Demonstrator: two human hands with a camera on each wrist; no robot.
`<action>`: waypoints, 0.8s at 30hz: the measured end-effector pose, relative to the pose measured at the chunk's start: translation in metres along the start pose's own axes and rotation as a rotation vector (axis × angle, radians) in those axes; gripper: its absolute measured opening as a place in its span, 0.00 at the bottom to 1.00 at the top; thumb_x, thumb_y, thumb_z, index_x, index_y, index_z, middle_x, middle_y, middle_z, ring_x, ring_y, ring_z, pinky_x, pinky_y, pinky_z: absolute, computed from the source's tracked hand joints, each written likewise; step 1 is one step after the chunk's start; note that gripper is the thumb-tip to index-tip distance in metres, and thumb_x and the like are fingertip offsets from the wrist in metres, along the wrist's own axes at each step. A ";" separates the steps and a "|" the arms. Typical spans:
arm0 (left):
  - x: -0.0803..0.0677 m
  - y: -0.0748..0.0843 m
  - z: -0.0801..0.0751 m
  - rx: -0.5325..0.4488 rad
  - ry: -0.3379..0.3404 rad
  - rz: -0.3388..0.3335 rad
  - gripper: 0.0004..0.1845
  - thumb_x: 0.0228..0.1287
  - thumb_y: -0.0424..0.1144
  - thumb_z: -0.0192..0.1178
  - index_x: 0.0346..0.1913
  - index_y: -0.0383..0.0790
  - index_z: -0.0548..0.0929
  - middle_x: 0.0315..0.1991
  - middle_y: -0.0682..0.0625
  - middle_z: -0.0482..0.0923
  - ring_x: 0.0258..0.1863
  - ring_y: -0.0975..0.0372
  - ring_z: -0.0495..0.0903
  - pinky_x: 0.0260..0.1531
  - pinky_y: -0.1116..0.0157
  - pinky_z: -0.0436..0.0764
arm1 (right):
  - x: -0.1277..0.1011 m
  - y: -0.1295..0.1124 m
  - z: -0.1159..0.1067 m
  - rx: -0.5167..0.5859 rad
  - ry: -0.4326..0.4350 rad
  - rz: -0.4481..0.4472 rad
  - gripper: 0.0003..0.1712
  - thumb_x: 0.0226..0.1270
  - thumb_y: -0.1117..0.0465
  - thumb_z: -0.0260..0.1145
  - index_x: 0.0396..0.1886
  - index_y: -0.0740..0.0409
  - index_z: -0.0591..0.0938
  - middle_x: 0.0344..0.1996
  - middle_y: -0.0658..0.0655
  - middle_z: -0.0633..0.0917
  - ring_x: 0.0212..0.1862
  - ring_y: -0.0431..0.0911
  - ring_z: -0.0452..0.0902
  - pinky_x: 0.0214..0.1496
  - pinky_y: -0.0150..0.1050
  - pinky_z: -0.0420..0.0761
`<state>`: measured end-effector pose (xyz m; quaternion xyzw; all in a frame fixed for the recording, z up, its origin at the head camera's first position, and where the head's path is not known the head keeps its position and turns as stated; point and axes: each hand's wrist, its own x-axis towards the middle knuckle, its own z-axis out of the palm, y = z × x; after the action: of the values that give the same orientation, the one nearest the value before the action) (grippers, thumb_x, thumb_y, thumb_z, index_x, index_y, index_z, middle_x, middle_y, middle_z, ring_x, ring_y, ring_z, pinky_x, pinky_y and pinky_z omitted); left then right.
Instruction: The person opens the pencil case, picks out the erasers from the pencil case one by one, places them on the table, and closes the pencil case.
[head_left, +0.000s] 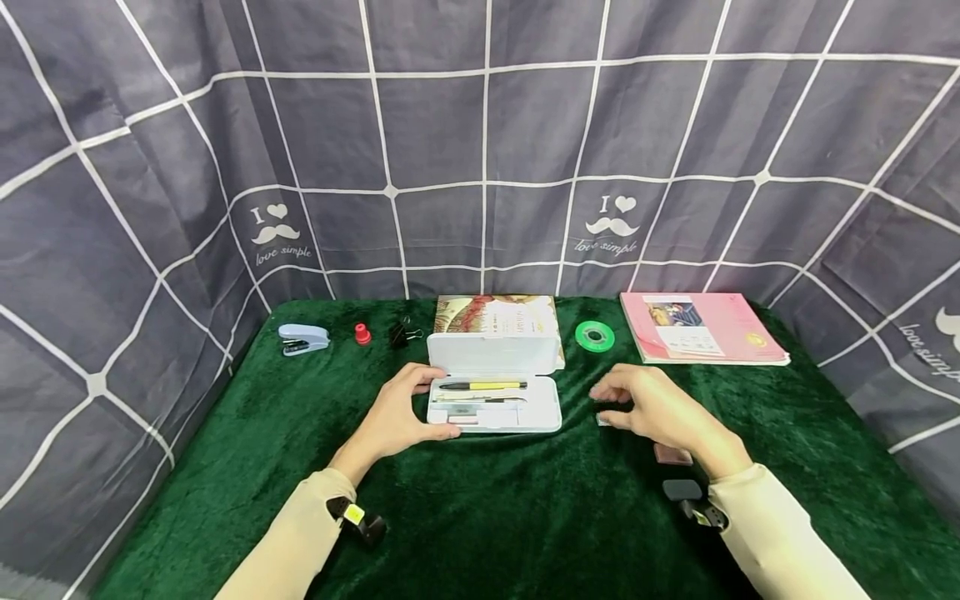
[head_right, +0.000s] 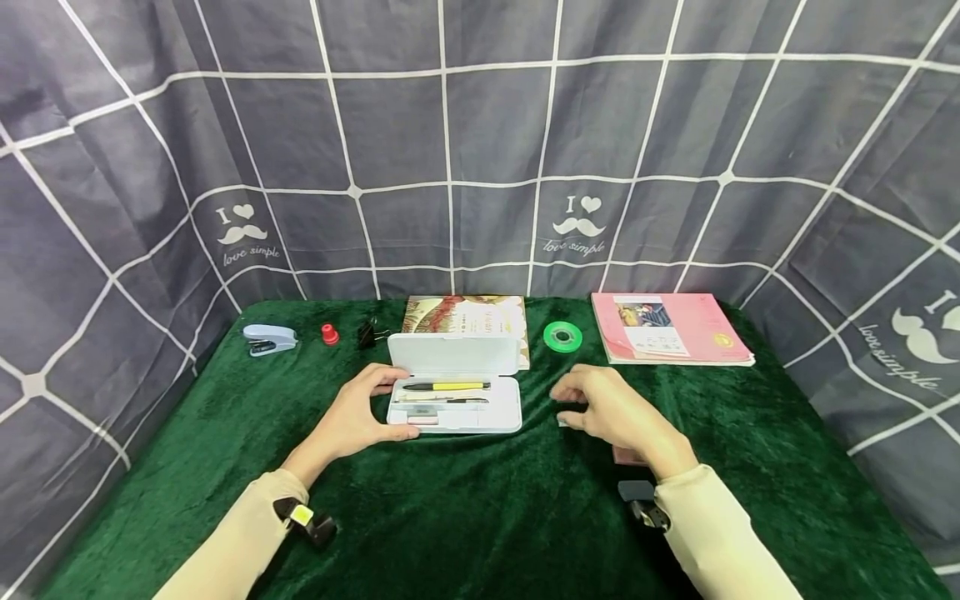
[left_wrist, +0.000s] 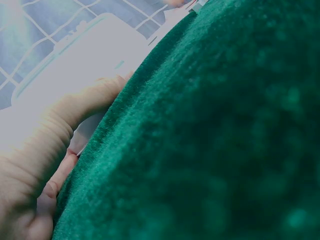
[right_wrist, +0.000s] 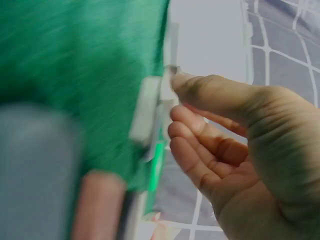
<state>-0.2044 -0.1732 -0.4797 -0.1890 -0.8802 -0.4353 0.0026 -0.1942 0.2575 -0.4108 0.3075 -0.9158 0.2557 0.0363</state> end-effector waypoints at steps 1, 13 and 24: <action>0.000 0.000 0.000 -0.004 0.000 -0.004 0.46 0.51 0.53 0.91 0.73 0.49 0.81 0.70 0.51 0.77 0.69 0.47 0.83 0.71 0.43 0.83 | 0.004 -0.004 0.000 0.009 0.021 -0.010 0.14 0.64 0.68 0.85 0.48 0.56 0.93 0.41 0.50 0.91 0.43 0.47 0.87 0.48 0.48 0.91; 0.001 -0.004 -0.001 0.003 0.011 0.034 0.47 0.51 0.56 0.91 0.73 0.49 0.81 0.70 0.52 0.76 0.68 0.49 0.83 0.71 0.46 0.84 | 0.078 -0.074 0.029 0.165 0.045 -0.184 0.14 0.69 0.69 0.80 0.53 0.60 0.93 0.48 0.56 0.93 0.46 0.50 0.93 0.53 0.50 0.93; 0.002 -0.004 0.000 0.000 0.004 0.047 0.47 0.52 0.54 0.91 0.73 0.46 0.81 0.71 0.51 0.76 0.69 0.49 0.83 0.71 0.50 0.84 | 0.111 -0.111 0.085 0.155 -0.125 -0.247 0.09 0.72 0.70 0.79 0.48 0.57 0.95 0.43 0.51 0.93 0.46 0.43 0.89 0.51 0.35 0.90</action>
<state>-0.2069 -0.1744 -0.4824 -0.2088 -0.8755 -0.4355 0.0146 -0.2115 0.0799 -0.4097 0.4349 -0.8490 0.2997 -0.0133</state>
